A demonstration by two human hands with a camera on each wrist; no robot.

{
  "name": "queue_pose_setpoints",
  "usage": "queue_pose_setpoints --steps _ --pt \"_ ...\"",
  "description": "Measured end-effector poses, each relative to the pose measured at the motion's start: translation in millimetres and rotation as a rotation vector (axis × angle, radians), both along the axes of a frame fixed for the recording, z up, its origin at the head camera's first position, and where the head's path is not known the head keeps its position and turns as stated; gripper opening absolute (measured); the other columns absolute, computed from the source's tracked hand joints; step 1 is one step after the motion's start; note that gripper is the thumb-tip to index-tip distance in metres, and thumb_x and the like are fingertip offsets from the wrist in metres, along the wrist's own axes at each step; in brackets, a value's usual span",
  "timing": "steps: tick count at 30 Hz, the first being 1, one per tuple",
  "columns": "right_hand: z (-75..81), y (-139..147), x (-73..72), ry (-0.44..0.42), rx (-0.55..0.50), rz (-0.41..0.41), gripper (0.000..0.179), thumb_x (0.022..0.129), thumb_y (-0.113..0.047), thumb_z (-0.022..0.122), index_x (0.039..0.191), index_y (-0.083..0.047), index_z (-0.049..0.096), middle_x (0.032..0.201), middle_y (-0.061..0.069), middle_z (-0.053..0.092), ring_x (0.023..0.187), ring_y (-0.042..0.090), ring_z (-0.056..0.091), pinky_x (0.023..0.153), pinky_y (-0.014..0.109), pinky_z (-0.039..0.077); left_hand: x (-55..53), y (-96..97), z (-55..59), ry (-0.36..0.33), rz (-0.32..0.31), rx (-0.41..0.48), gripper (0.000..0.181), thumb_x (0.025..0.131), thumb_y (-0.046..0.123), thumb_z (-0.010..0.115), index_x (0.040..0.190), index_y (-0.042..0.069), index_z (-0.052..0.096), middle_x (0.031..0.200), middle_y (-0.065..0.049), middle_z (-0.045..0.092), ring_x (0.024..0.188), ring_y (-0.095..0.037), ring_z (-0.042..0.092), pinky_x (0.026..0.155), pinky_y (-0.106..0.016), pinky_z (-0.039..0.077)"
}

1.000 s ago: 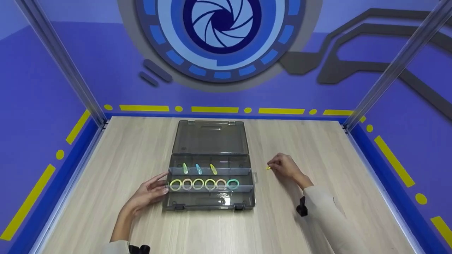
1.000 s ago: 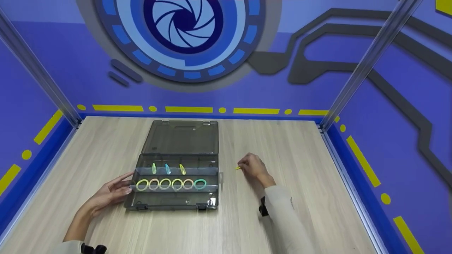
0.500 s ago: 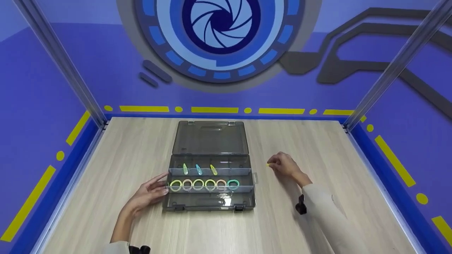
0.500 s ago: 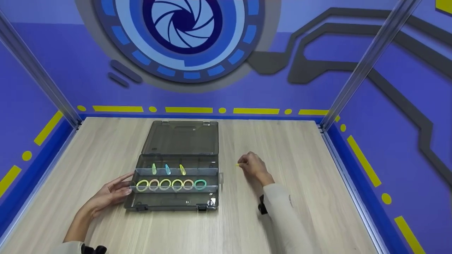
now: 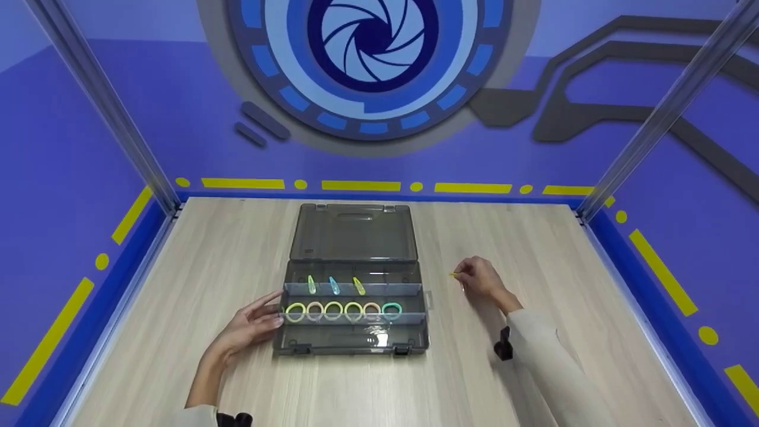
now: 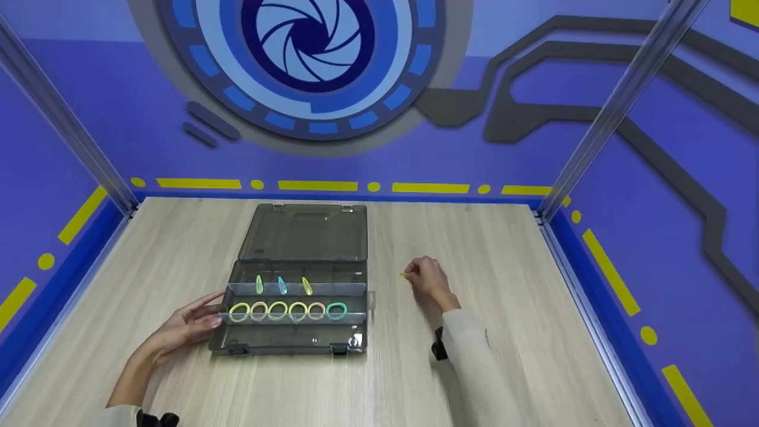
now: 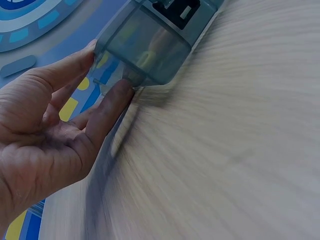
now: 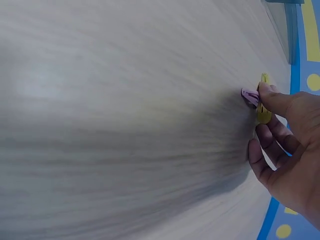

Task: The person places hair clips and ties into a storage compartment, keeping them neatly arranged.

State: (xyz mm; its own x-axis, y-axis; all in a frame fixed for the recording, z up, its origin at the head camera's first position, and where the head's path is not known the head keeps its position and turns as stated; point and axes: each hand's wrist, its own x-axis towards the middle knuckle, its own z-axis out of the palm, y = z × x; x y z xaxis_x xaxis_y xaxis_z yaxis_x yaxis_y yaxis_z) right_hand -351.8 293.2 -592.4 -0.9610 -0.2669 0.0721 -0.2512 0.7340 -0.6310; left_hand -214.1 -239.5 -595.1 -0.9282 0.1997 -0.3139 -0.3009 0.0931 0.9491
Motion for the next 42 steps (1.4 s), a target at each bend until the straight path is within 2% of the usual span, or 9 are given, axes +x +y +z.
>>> queue_pose_setpoints --steps 3,13,17,22,28,35,42 --pt "1.0 2 2.2 -0.027 -0.056 -0.032 0.008 0.095 -0.004 0.071 0.091 0.003 0.072 0.084 0.014 0.071 0.069 0.009 0.055 0.061 0.019 0.043 0.3 -0.8 0.4 0.009 -0.017 0.004 0.074 0.097 0.017 0.071 0.161 0.015 0.033 0.153 -0.026 0.044 0.122 -0.017 0.061 0.096 -0.029 0.056" --pt "11.7 5 5.0 -0.125 -0.219 -0.127 0.013 0.095 -0.001 0.069 0.105 0.007 0.067 0.098 0.021 0.069 0.083 0.022 0.066 0.061 0.019 0.047 -0.7 0.4 1.9 0.01 -0.022 0.006 0.075 0.097 0.019 0.072 0.161 0.015 0.032 0.153 -0.026 0.044 0.122 -0.014 0.061 0.096 -0.028 0.056" --pt "17.2 7 4.5 -0.183 -0.343 -0.137 0.025 0.097 0.002 0.065 0.121 0.01 0.063 0.104 0.021 0.068 0.085 0.016 0.063 0.065 0.02 0.051 -0.9 0.7 2.5 0.008 -0.028 0.0 0.075 0.098 0.019 0.071 0.161 0.014 0.031 0.153 -0.026 0.044 0.122 -0.015 0.061 0.096 -0.029 0.056" --pt "25.0 7 3.6 -0.307 -0.541 -0.105 0.045 0.1 0.002 0.06 0.143 0.012 0.048 0.105 0.013 0.065 0.086 0.014 0.064 0.074 0.027 0.059 -1.2 0.1 3.9 0.011 -0.027 0.01 0.075 0.099 0.016 0.069 0.162 0.013 0.03 0.153 -0.027 0.044 0.122 -0.016 0.061 0.095 -0.03 0.056" --pt "33.8 4 5.1 -0.361 -0.587 -0.053 0.048 0.101 0.0 0.059 0.146 0.011 0.045 0.102 0.004 0.064 0.088 0.013 0.069 0.077 0.028 0.06 -0.7 -0.9 4.0 0.008 -0.027 0.014 0.075 0.099 0.015 0.069 0.162 0.013 0.029 0.154 -0.026 0.043 0.125 -0.017 0.06 0.097 -0.03 0.055" --pt "45.8 -9 9.1 -0.412 -0.622 -0.016 0.05 0.099 -0.001 0.063 0.146 0.008 0.048 0.1 0.001 0.065 0.087 0.011 0.071 0.076 0.028 0.061 0.4 -0.8 4.6 -0.005 -0.021 -0.003 0.076 0.098 0.019 0.07 0.162 0.015 0.03 0.154 -0.025 0.043 0.123 -0.015 0.06 0.098 -0.034 0.055" --pt "55.8 -22 8.5 -0.436 -0.613 0.012 0.049 0.099 -0.004 0.064 0.145 0.007 0.049 0.097 -0.001 0.065 0.089 0.012 0.071 0.075 0.024 0.06 -1.0 0.3 2.5 -0.005 -0.017 0.001 0.076 0.097 0.018 0.071 0.161 0.014 0.031 0.153 -0.025 0.045 0.121 -0.013 0.06 0.097 -0.031 0.055"
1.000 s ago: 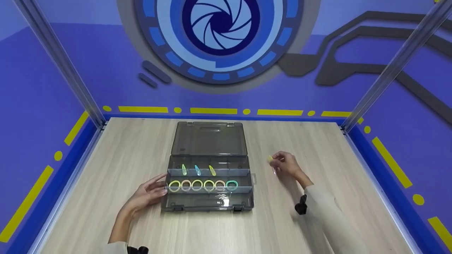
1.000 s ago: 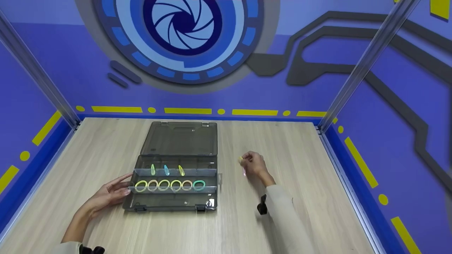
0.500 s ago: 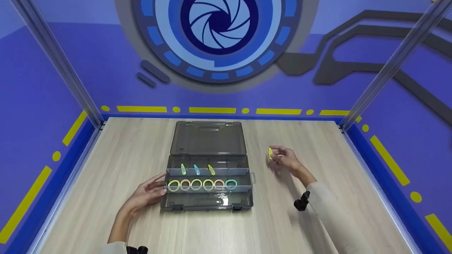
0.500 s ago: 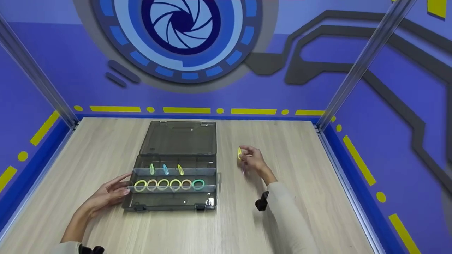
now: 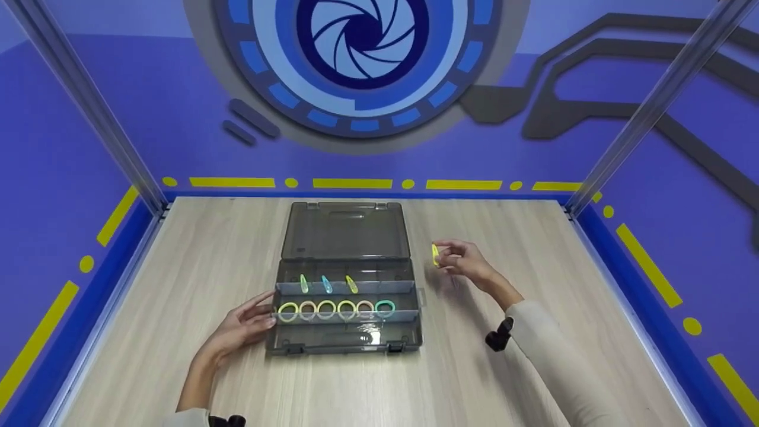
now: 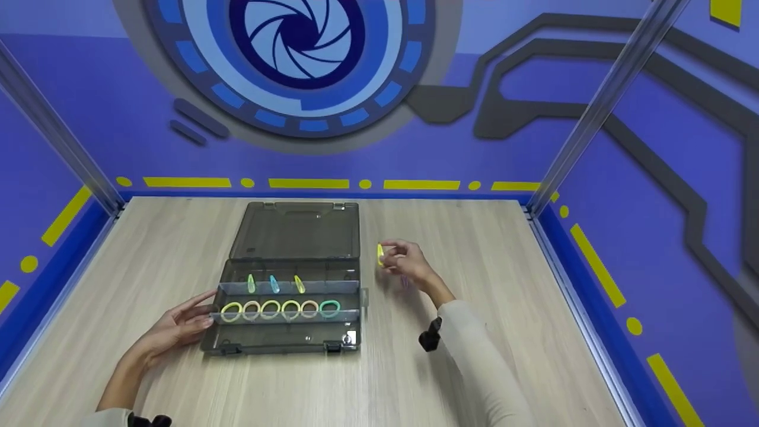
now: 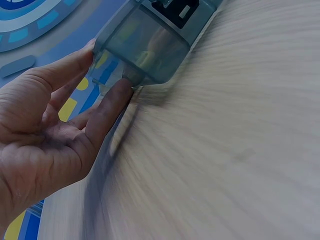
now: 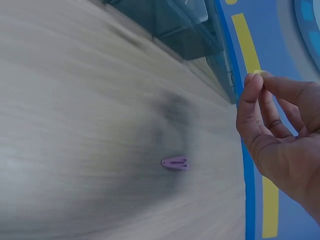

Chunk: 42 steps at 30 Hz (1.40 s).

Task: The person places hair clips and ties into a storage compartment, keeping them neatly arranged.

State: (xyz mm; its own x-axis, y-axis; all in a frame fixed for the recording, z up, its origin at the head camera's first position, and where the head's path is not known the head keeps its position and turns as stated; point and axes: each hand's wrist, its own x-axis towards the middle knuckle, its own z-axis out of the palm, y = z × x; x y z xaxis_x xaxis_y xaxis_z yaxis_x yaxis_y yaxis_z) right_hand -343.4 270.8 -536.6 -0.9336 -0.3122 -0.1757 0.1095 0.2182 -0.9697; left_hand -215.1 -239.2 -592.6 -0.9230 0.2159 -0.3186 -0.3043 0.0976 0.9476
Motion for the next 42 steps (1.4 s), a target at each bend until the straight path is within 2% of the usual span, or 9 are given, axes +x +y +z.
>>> queue_pose_setpoints --steps 7,15,21,26,29,32,36,39,42 --pt "4.8 -21 0.8 0.012 0.013 0.063 0.048 0.098 -0.003 0.065 0.143 0.008 0.051 0.098 -0.001 0.066 0.089 0.012 0.07 0.074 0.023 0.059 0.1 0.1 -0.3 0.006 -0.021 0.008 0.076 0.099 0.019 0.07 0.162 0.015 0.029 0.155 -0.025 0.042 0.124 -0.016 0.06 0.098 -0.03 0.054" --pt "9.2 -51 4.3 0.051 0.069 0.127 0.044 0.098 -0.004 0.065 0.14 0.002 0.056 0.102 0.003 0.065 0.093 0.021 0.069 0.078 0.029 0.06 3.0 -0.6 -0.6 0.002 -0.017 0.007 0.076 0.099 0.02 0.069 0.162 0.014 0.028 0.156 -0.026 0.04 0.127 -0.017 0.059 0.101 -0.033 0.054" --pt "8.2 -73 3.0 0.08 0.088 0.169 0.039 0.099 -0.003 0.063 0.137 0.001 0.059 0.099 0.001 0.065 0.087 0.015 0.066 0.073 0.025 0.055 3.2 -3.1 -2.6 0.009 -0.024 0.024 0.078 0.098 0.021 0.071 0.162 0.013 0.027 0.156 -0.027 0.04 0.123 -0.013 0.06 0.098 -0.03 0.054" --pt "4.9 -88 1.7 0.112 0.09 0.207 0.036 0.099 -0.003 0.063 0.135 0.0 0.061 0.098 0.004 0.07 0.086 0.012 0.066 0.078 0.032 0.057 1.3 -3.7 -3.1 0.015 -0.031 0.037 0.078 0.098 0.019 0.07 0.162 0.011 0.027 0.155 -0.028 0.04 0.12 -0.01 0.061 0.095 -0.027 0.055" --pt "2.3 -97 0.6 0.122 0.101 0.227 0.036 0.099 -0.002 0.063 0.135 0.0 0.062 0.1 0.009 0.071 0.087 0.015 0.068 0.079 0.033 0.059 0.8 -3.2 -2.2 0.016 -0.028 0.042 0.077 0.098 0.018 0.07 0.162 0.01 0.028 0.155 -0.028 0.041 0.12 -0.011 0.062 0.095 -0.026 0.055" --pt "-1.4 -106 -0.5 0.141 0.096 0.253 0.036 0.098 0.001 0.062 0.134 0.004 0.061 0.102 0.02 0.071 0.088 0.02 0.07 0.076 0.03 0.06 1.0 -2.6 -1.3 0.013 -0.017 0.029 0.076 0.098 0.018 0.07 0.162 0.012 0.029 0.155 -0.027 0.041 0.123 -0.013 0.061 0.097 -0.028 0.055" --pt "-6.1 -118 -0.3 0.161 0.092 0.261 0.036 0.096 0.008 0.061 0.131 0.012 0.06 0.102 0.034 0.069 0.08 0.017 0.07 0.07 0.025 0.059 1.8 -2.3 -0.3 0.007 -0.007 0.0 0.076 0.098 0.02 0.07 0.162 0.014 0.03 0.156 -0.025 0.041 0.126 -0.014 0.058 0.102 -0.032 0.053" --pt "-9.6 -126 -0.3 0.169 0.119 0.242 0.034 0.092 0.014 0.061 0.127 0.016 0.061 0.099 0.037 0.069 0.074 0.011 0.067 0.068 0.024 0.059 2.1 -2.1 -0.1 0.005 -0.006 -0.01 0.077 0.097 0.021 0.071 0.162 0.014 0.03 0.156 -0.025 0.041 0.126 -0.014 0.058 0.104 -0.035 0.053" --pt "-13.2 -132 -1.5 0.181 0.189 0.23 0.033 0.088 0.017 0.062 0.121 0.016 0.065 0.095 0.035 0.071 0.071 0.008 0.064 0.065 0.02 0.055 1.5 -2.3 0.4 0.005 -0.006 -0.006 0.076 0.098 0.021 0.071 0.162 0.014 0.03 0.156 -0.025 0.041 0.127 -0.015 0.058 0.103 -0.036 0.053"
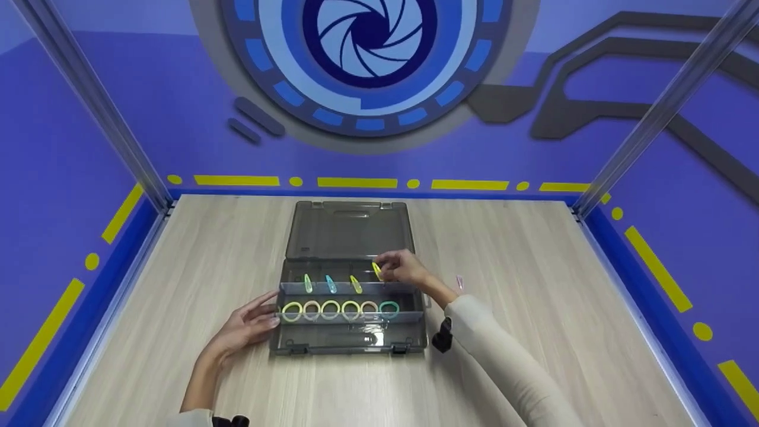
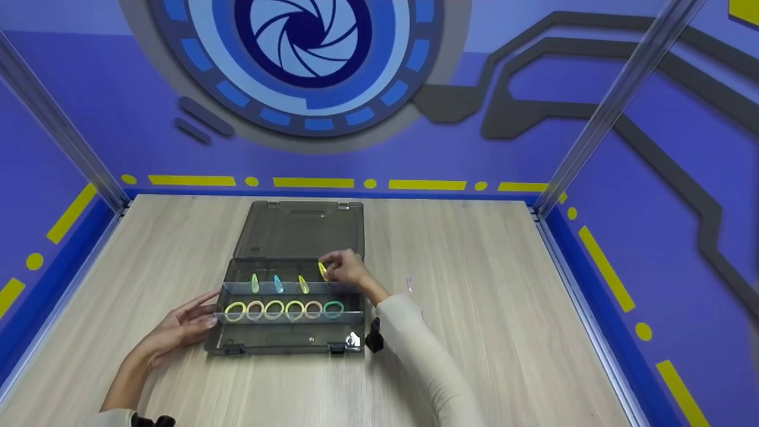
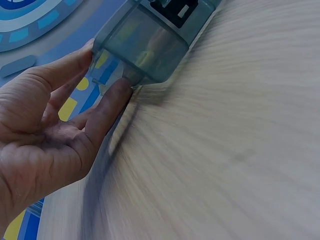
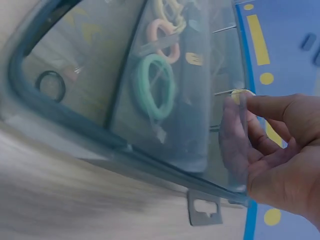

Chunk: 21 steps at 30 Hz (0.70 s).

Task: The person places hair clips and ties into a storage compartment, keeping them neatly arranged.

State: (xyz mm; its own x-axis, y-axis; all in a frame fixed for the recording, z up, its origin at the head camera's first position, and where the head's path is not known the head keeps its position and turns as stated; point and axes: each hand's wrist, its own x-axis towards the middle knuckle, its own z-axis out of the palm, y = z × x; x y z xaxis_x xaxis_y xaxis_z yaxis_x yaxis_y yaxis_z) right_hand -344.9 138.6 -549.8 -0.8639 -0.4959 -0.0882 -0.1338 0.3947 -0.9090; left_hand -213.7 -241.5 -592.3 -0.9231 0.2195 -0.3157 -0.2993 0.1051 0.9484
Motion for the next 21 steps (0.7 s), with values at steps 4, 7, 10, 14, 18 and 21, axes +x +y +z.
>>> queue_pose_setpoints --steps 4,7,10,14,18,21 --pt "-4.3 -6 -1.6 0.07 0.131 0.019 0.032 0.084 0.017 0.063 0.115 0.014 0.069 0.091 0.03 0.073 0.067 0.002 0.059 0.06 0.013 0.046 0.2 0.3 -0.4 0.0 0.001 0.01 0.075 0.098 0.019 0.07 0.162 0.013 0.03 0.156 -0.025 0.041 0.13 -0.02 0.057 0.104 -0.036 0.053" --pt "-5.7 -9 -2.9 0.121 0.22 0.03 0.031 0.083 0.016 0.063 0.112 0.012 0.072 0.09 0.025 0.075 0.065 0.0 0.053 0.057 0.012 0.04 0.3 0.6 -0.3 0.0 0.003 0.013 0.075 0.098 0.019 0.07 0.162 0.013 0.03 0.155 -0.026 0.041 0.13 -0.02 0.057 0.104 -0.036 0.053" --pt "-6.0 -12 -3.8 0.134 0.293 0.023 0.031 0.083 0.014 0.063 0.111 0.009 0.074 0.088 0.02 0.075 0.063 0.001 0.049 0.055 0.013 0.037 0.1 0.9 0.0 0.001 0.002 0.016 0.076 0.098 0.019 0.071 0.161 0.013 0.031 0.155 -0.026 0.041 0.129 -0.018 0.058 0.103 -0.035 0.053" --pt "-6.3 -15 -3.9 0.116 0.359 -0.003 0.029 0.082 0.012 0.064 0.109 0.006 0.076 0.091 0.02 0.077 0.063 0.004 0.048 0.055 0.014 0.036 0.4 0.9 -0.3 0.006 -0.008 0.024 0.075 0.098 0.019 0.07 0.162 0.013 0.03 0.155 -0.026 0.042 0.126 -0.016 0.059 0.101 -0.033 0.054" --pt "-7.3 -17 -2.4 0.138 0.388 -0.034 0.023 0.082 0.009 0.067 0.101 0.006 0.078 0.097 0.019 0.078 0.067 0.006 0.05 0.059 0.014 0.038 0.6 0.2 -0.6 0.012 -0.01 0.031 0.075 0.098 0.018 0.071 0.161 0.013 0.031 0.154 -0.026 0.042 0.124 -0.015 0.06 0.099 -0.031 0.054" --pt "-8.7 -19 -1.1 0.141 0.381 -0.055 0.02 0.083 0.009 0.068 0.099 0.006 0.079 0.1 0.019 0.078 0.069 0.007 0.051 0.061 0.015 0.041 0.4 0.2 -0.6 0.015 -0.01 0.028 0.076 0.098 0.019 0.071 0.161 0.013 0.03 0.154 -0.027 0.042 0.124 -0.015 0.06 0.099 -0.031 0.054"
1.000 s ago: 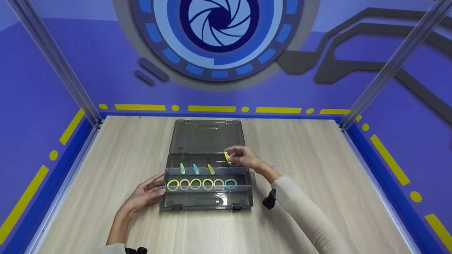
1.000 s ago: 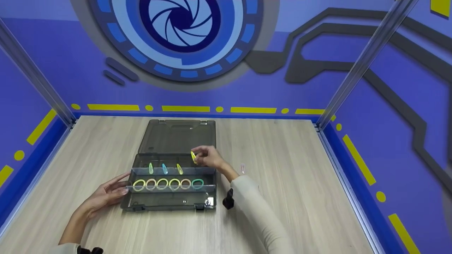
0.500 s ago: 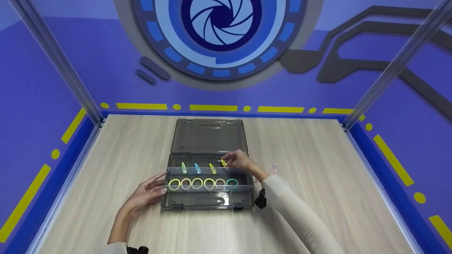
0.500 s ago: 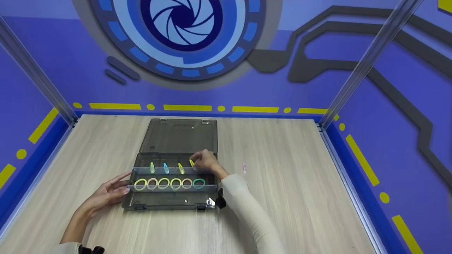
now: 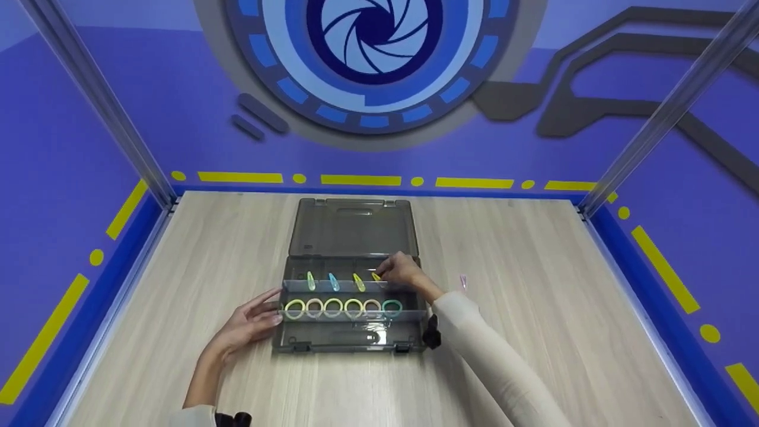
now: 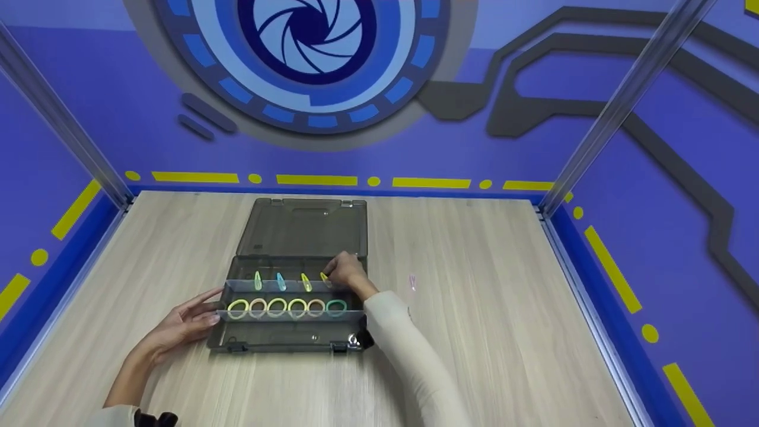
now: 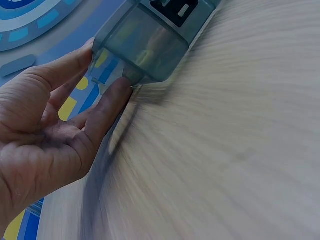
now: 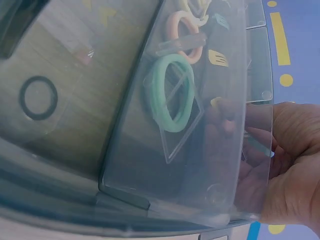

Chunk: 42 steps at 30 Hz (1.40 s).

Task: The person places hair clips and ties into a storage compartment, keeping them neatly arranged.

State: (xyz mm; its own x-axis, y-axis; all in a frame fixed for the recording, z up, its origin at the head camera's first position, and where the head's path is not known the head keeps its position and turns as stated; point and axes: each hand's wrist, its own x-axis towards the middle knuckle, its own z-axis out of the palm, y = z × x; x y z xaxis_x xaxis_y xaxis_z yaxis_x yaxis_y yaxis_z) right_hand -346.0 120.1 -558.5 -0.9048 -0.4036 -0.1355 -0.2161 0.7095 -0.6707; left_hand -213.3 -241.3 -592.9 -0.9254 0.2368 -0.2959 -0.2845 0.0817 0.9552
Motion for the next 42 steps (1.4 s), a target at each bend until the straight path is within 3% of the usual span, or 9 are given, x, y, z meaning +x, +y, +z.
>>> queue_pose_setpoints --steps 10,17,23,25,35,38,42 --pt "2.6 11 5.6 -0.02 -0.052 0.031 0.021 0.085 0.009 0.065 0.101 0.006 0.078 0.101 0.02 0.078 0.069 0.007 0.054 0.062 0.017 0.042 1.2 3.1 -3.7 -0.009 -0.009 0.016 0.075 0.098 0.017 0.07 0.162 0.013 0.03 0.153 -0.026 0.043 0.121 -0.014 0.061 0.096 -0.027 0.055" --pt "16.2 22 2.0 -0.056 -0.183 0.076 0.023 0.086 0.007 0.072 0.108 0.015 0.072 0.092 0.027 0.076 0.062 0.0 0.056 0.059 0.013 0.046 0.1 1.0 -2.6 -0.003 -0.007 0.03 0.076 0.098 0.017 0.07 0.162 0.012 0.029 0.153 -0.027 0.043 0.119 -0.012 0.061 0.095 -0.026 0.055" --pt "25.8 43 -0.7 -0.143 -0.268 0.034 0.028 0.09 0.01 0.064 0.117 0.014 0.068 0.098 0.03 0.074 0.078 0.024 0.072 0.064 0.025 0.057 -0.6 1.8 -4.7 0.0 -0.016 0.043 0.076 0.098 0.016 0.07 0.162 0.011 0.028 0.153 -0.027 0.042 0.12 -0.013 0.061 0.096 -0.027 0.055" --pt "26.4 52 -2.0 -0.153 -0.288 0.031 0.03 0.09 0.012 0.062 0.119 0.014 0.066 0.098 0.029 0.073 0.083 0.026 0.072 0.067 0.027 0.058 -0.8 2.1 -5.5 0.005 -0.022 0.044 0.077 0.098 0.016 0.07 0.162 0.01 0.028 0.153 -0.027 0.042 0.121 -0.014 0.06 0.096 -0.027 0.055" --pt "33.9 97 -9.9 -0.101 -0.279 0.003 0.031 0.093 0.008 0.063 0.124 0.011 0.066 0.105 0.027 0.073 0.091 0.025 0.073 0.082 0.047 0.062 -2.6 1.6 -1.8 0.01 0.002 -0.003 0.075 0.098 0.018 0.071 0.161 0.013 0.031 0.152 -0.026 0.044 0.121 -0.015 0.06 0.096 -0.027 0.054" --pt "32.5 113 -10.4 -0.095 -0.272 0.018 0.032 0.093 0.008 0.062 0.125 0.012 0.065 0.107 0.03 0.071 0.092 0.026 0.073 0.083 0.046 0.063 -1.8 1.2 -0.4 0.003 0.008 -0.009 0.076 0.098 0.02 0.071 0.161 0.014 0.031 0.153 -0.025 0.043 0.122 -0.015 0.059 0.097 -0.029 0.054" --pt "27.5 134 -11.1 -0.09 -0.232 0.04 0.033 0.093 0.006 0.064 0.125 0.012 0.064 0.108 0.03 0.07 0.091 0.025 0.071 0.078 0.035 0.062 -0.4 0.5 0.6 -0.001 0.013 -0.014 0.075 0.098 0.019 0.07 0.162 0.014 0.03 0.154 -0.026 0.043 0.121 -0.013 0.06 0.098 -0.031 0.054"
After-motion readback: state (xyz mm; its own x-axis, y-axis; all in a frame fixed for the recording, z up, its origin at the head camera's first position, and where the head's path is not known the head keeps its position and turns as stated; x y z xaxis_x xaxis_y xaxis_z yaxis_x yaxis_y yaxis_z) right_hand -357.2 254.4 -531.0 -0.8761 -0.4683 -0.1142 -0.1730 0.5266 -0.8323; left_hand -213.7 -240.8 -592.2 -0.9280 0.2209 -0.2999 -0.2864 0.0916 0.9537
